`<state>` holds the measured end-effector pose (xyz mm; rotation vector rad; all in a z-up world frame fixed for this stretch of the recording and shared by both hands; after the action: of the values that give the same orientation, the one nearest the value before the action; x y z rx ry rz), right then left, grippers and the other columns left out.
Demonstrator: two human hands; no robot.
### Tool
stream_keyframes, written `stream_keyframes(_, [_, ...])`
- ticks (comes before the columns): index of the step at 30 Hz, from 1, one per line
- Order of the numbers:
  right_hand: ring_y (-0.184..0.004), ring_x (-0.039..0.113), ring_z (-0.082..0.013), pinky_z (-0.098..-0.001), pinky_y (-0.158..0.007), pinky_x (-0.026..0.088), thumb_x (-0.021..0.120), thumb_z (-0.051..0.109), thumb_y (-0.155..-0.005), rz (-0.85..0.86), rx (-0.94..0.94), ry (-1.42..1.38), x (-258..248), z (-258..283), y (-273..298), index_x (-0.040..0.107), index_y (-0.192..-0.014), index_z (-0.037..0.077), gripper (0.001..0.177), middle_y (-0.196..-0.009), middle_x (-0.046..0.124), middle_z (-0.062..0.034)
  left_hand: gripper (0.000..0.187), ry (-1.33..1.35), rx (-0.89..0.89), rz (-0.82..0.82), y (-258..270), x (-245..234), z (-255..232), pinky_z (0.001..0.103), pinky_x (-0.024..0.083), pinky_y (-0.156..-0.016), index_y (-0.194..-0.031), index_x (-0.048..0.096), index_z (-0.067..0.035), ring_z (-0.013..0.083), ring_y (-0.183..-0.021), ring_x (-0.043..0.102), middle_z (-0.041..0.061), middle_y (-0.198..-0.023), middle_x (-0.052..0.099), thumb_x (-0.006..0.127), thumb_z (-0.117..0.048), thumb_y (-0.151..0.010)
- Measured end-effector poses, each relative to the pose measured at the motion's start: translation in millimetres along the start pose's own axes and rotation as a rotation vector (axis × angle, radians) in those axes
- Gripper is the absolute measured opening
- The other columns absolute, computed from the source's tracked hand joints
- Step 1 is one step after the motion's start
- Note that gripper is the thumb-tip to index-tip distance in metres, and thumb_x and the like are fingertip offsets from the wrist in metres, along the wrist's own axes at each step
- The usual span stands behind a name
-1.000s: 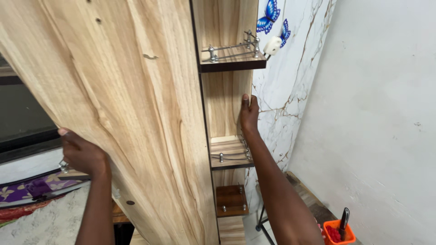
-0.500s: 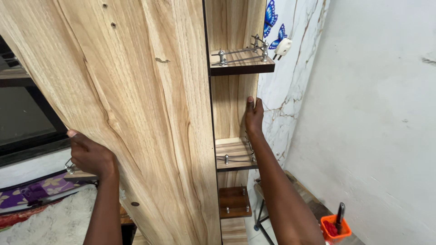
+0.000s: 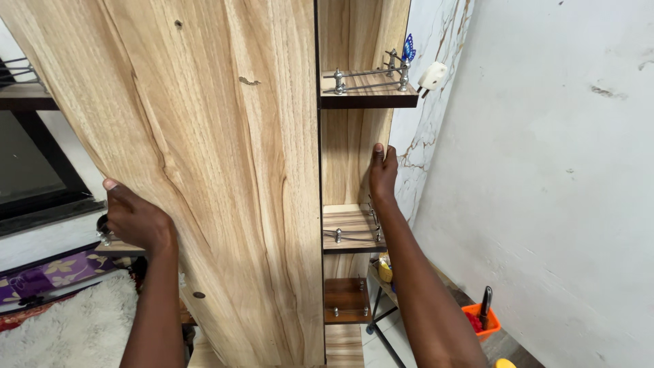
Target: The person assembles a wooden wall-mounted shelf unit by attaching metal brackets to the back panel and aligning it against the wall. They handle a red artificial flower and place it on a nearby table before continuing with the shelf assembly.
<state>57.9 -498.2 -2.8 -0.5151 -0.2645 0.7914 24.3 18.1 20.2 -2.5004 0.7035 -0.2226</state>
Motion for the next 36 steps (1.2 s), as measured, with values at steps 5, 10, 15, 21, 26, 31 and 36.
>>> stream_keyframes(5, [-0.08, 0.036, -0.0162, -0.0348, -0.073, 0.041, 0.05, 0.056, -0.106, -0.015, 0.023, 0.01, -11, 13, 9, 0.047, -0.097, 0.002, 0.055, -0.085, 0.04, -0.0057, 0.085, -0.036, -0.079, 0.032, -2, -1, -3, 0.049, 0.043, -0.059, -0.089, 0.063, 0.001, 0.0278, -0.057, 0.05, 0.011, -0.061, 0.047, 0.018, -0.067, -0.112])
stream_keyframes(10, [-0.086, 0.046, -0.0147, -0.0324, -0.08, 0.045, 0.05, 0.058, -0.102, -0.023, -0.054, -0.036, -23, 24, 19, 0.052, -0.102, 0.005, 0.053, -0.091, 0.053, -0.004, 0.08, -0.018, -0.072, 0.033, 1, -4, -4, 0.049, 0.039, -0.058, -0.079, 0.055, -0.003, 0.0267, -0.054, 0.044, 0.009, -0.058, 0.042, 0.019, -0.066, -0.113])
stream_keyframes(15, [-0.086, 0.043, -0.019, -0.036, -0.079, 0.044, 0.051, 0.058, -0.104, -0.042, 0.044, 0.026, -30, 26, 24, 0.049, -0.101, 0.0, 0.058, -0.09, 0.048, -0.0088, 0.075, 0.088, -0.024, 0.038, -2, -1, -5, 0.045, 0.044, -0.055, -0.092, 0.068, -0.01, 0.0197, -0.055, 0.053, -0.001, -0.059, 0.049, 0.022, -0.066, -0.11])
stream_keyframes(21, [-0.085, 0.044, -0.0184, -0.0357, -0.08, 0.046, 0.05, 0.061, -0.103, -0.052, 0.033, 0.042, -40, 26, 31, 0.052, -0.102, 0.001, 0.06, -0.089, 0.051, -0.0076, 0.081, 0.056, -0.09, 0.069, -3, 3, 6, 0.045, 0.046, -0.059, -0.08, 0.059, 0.0, 0.0236, -0.057, 0.052, 0.007, -0.061, 0.048, 0.025, -0.064, -0.116])
stream_keyframes(26, [-0.088, 0.05, -0.017, -0.0347, -0.083, 0.047, 0.049, 0.061, -0.104, -0.078, 0.006, 0.084, -45, 35, 36, 0.054, -0.104, 0.002, 0.06, -0.091, 0.055, -0.007, 0.08, 0.018, -0.064, 0.079, -5, 0, 1, 0.05, 0.04, -0.059, -0.085, 0.063, 0.003, 0.0293, -0.056, 0.049, 0.012, -0.059, 0.048, 0.024, -0.059, -0.115])
stream_keyframes(31, [-0.085, 0.046, -0.0178, -0.0355, -0.079, 0.046, 0.049, 0.061, -0.102, -0.099, -0.012, 0.099, -51, 42, 44, 0.055, -0.106, 0.001, 0.061, -0.09, 0.055, -0.0075, 0.077, 0.071, -0.028, 0.097, -6, -1, -1, 0.052, 0.046, -0.065, -0.103, 0.071, 0.005, 0.0348, -0.064, 0.058, 0.017, -0.069, 0.061, 0.026, -0.056, -0.116])
stream_keyframes(36, [-0.083, 0.046, -0.0162, -0.0338, -0.077, 0.045, 0.048, 0.06, -0.103, -0.093, -0.014, 0.08, -48, 47, 48, 0.054, -0.108, 0.002, 0.059, -0.089, 0.054, -0.0054, 0.074, 0.156, -0.037, 0.151, -10, -6, -2, 0.052, 0.051, -0.077, -0.119, 0.074, 0.003, 0.0386, -0.084, 0.069, 0.022, -0.096, 0.075, 0.03, -0.056, -0.113])
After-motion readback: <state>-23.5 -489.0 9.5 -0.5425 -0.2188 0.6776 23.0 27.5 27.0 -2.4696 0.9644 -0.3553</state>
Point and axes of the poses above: each hand's wrist, its own y-axis away from the middle knuckle, its own x-axis out of the palm, z = x × y, the point moved 6 cm from there along -y, towards the middle knuckle
